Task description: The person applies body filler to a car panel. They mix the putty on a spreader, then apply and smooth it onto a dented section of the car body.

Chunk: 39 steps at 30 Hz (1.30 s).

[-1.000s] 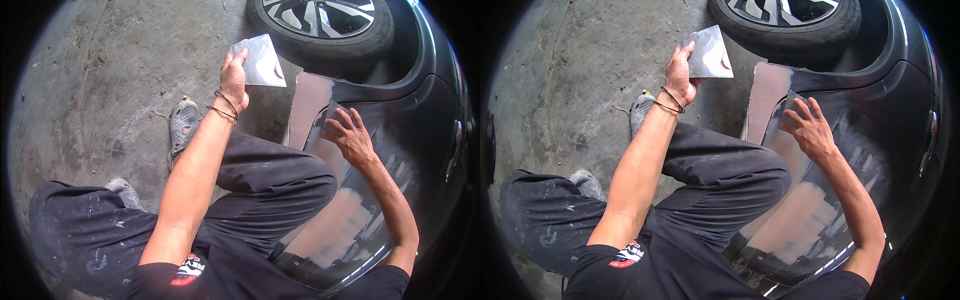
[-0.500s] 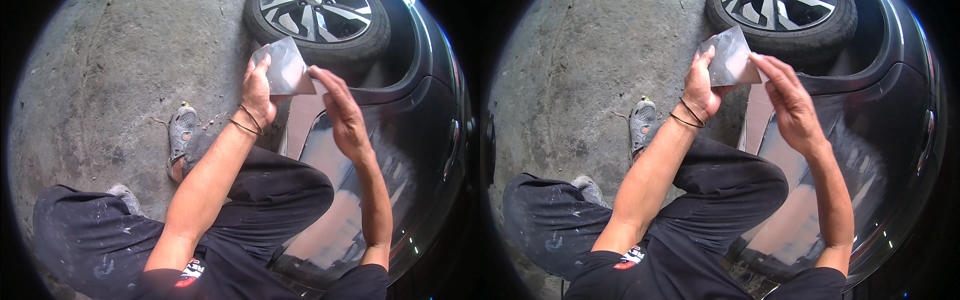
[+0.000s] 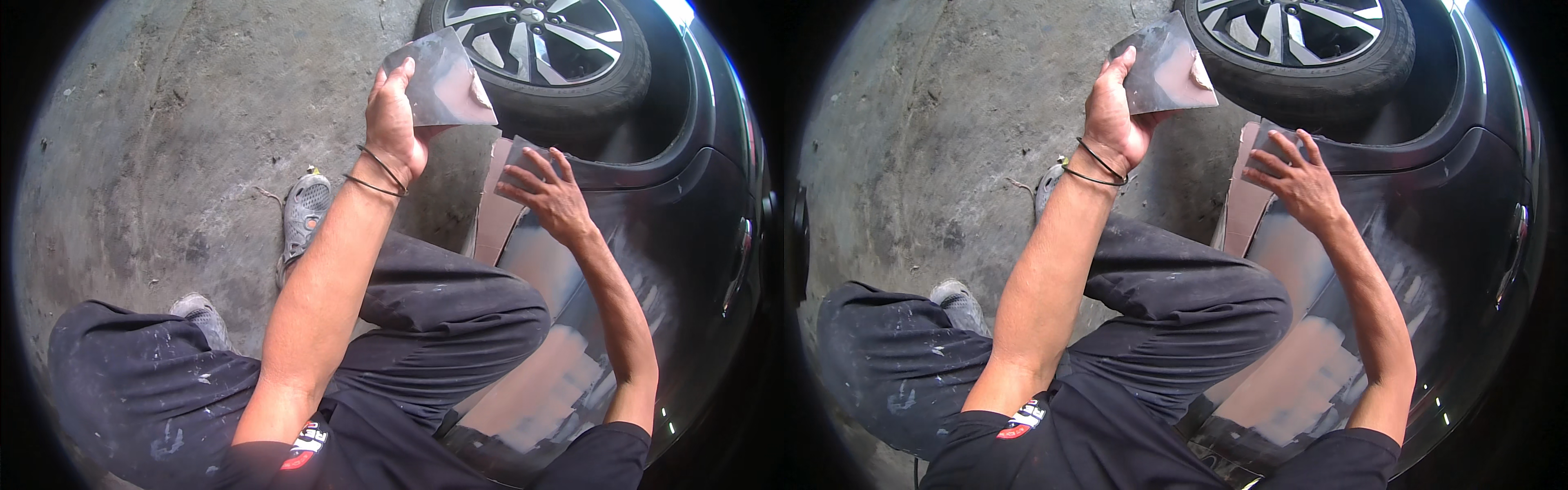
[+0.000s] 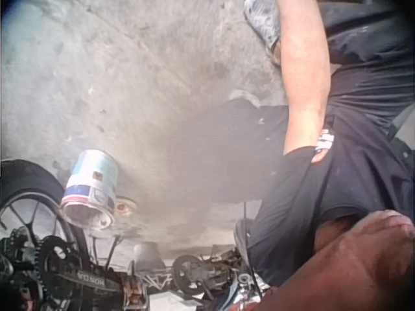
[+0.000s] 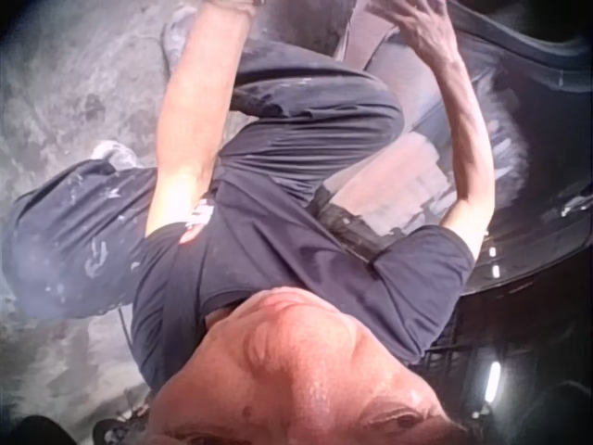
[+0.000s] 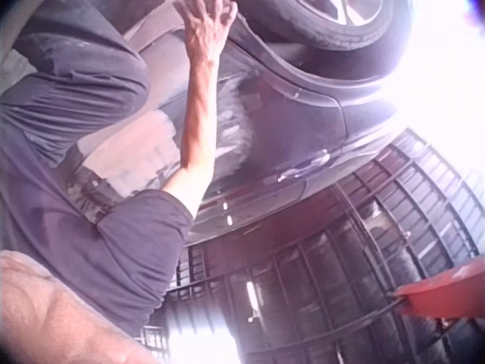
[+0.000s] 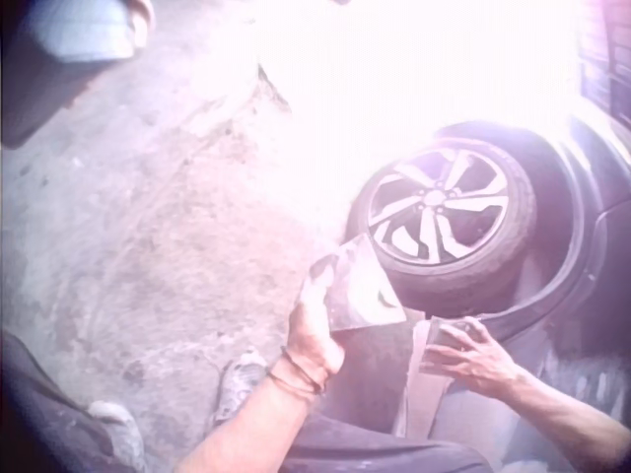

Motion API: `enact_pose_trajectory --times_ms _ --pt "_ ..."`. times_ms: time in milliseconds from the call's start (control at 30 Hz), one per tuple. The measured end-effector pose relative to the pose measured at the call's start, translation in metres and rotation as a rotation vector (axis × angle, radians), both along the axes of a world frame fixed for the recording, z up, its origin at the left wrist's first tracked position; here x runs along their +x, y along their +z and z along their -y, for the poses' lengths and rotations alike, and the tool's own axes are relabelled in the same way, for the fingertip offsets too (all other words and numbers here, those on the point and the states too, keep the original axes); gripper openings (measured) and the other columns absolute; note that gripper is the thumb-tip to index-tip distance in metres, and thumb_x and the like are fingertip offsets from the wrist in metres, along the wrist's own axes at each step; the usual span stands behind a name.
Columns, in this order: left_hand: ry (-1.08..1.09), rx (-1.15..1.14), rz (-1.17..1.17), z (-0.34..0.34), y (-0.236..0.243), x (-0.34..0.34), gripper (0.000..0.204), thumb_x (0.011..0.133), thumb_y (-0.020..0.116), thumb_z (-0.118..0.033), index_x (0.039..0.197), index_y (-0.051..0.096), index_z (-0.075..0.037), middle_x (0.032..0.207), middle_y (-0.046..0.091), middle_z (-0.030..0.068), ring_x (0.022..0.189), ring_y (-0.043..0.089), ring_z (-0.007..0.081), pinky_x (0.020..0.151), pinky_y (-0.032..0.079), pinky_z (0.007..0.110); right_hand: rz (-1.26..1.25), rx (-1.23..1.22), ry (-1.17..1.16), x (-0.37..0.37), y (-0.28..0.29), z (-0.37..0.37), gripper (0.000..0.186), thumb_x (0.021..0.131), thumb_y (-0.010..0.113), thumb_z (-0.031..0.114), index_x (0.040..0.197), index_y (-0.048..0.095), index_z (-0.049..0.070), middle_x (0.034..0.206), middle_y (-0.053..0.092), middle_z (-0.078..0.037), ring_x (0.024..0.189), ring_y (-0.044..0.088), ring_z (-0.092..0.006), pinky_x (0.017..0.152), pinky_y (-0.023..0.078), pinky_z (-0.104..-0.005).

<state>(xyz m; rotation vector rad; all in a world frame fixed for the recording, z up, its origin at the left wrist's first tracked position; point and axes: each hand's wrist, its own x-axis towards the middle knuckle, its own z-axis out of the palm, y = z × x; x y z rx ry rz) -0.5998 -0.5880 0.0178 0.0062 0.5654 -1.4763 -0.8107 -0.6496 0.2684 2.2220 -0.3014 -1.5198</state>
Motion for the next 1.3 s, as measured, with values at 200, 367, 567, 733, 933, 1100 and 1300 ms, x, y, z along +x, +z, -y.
enact_pose_trajectory --times_ms 200,367,567,733,933,1100,1300 --pt "0.026 0.07 0.038 0.001 -0.008 0.001 0.04 0.111 0.061 -0.036 0.144 0.057 -0.015 0.135 0.069 0.009 0.125 0.07 0.0305 0.104 0.058 0.061 -0.089 0.098 -0.027 -0.012 -0.025 -0.006 0.059 0.102 0.068 0.016 0.148 0.066 0.052 0.166 0.054 0.014 0.168 0.026 -0.0206 0.14 0.0 -0.0619" --pt "0.01 0.099 0.038 0.0 0.002 0.006 0.038 0.111 0.057 -0.031 0.147 0.061 -0.017 0.136 0.068 0.0075 0.122 0.069 0.027 0.102 0.06 0.054 -0.086 0.075 -0.035 -0.014 -0.031 -0.002 0.062 0.1 0.071 0.013 0.148 0.066 0.052 0.168 0.053 0.013 0.168 0.025 -0.0204 0.14 -0.001 -0.0613" --pt "0.007 0.077 0.066 -0.001 0.001 0.006 0.04 0.112 0.056 -0.031 0.149 0.06 -0.019 0.138 0.067 0.0071 0.125 0.068 0.0268 0.103 0.06 0.054 -0.135 0.059 -0.125 -0.002 -0.038 0.001 0.06 0.103 0.059 0.011 0.148 0.067 0.05 0.169 0.052 0.012 0.169 0.026 -0.0215 0.14 0.002 -0.0615" --pt "0.015 0.065 0.077 0.0 0.0 0.006 0.038 0.111 0.059 -0.034 0.146 0.059 -0.019 0.136 0.068 0.0062 0.125 0.069 0.0269 0.103 0.059 0.056 -0.155 0.036 -0.146 -0.004 -0.039 0.004 0.059 0.104 0.059 0.012 0.148 0.067 0.049 0.168 0.052 0.012 0.169 0.026 -0.0216 0.14 0.002 -0.0624" --pt "0.007 0.07 0.077 -0.002 0.002 0.011 0.038 0.109 0.061 -0.036 0.143 0.06 -0.019 0.135 0.069 0.005 0.125 0.069 0.0264 0.103 0.058 0.058 -0.181 0.038 -0.142 -0.002 -0.044 0.003 0.058 0.102 0.063 0.015 0.148 0.067 0.049 0.168 0.053 0.011 0.168 0.027 -0.0219 0.14 0.001 -0.0629" --pt "0.019 0.06 0.073 -0.003 0.002 0.011 0.041 0.11 0.061 -0.035 0.148 0.06 -0.02 0.137 0.069 0.0047 0.125 0.069 0.0264 0.104 0.058 0.058 -0.164 0.045 -0.164 -0.006 -0.04 0.004 0.059 0.099 0.066 0.014 0.147 0.068 0.048 0.167 0.054 0.011 0.168 0.028 -0.0225 0.139 0.001 -0.0637" --pt "0.021 0.043 0.058 -0.001 -0.002 0.007 0.042 0.11 0.06 -0.035 0.15 0.06 -0.021 0.137 0.069 0.0041 0.126 0.07 0.0266 0.104 0.058 0.056 -0.143 0.024 -0.141 -0.008 -0.032 0.002 0.054 0.102 0.064 0.015 0.145 0.071 0.046 0.165 0.056 0.012 0.167 0.029 -0.0208 0.139 -0.001 -0.0644"
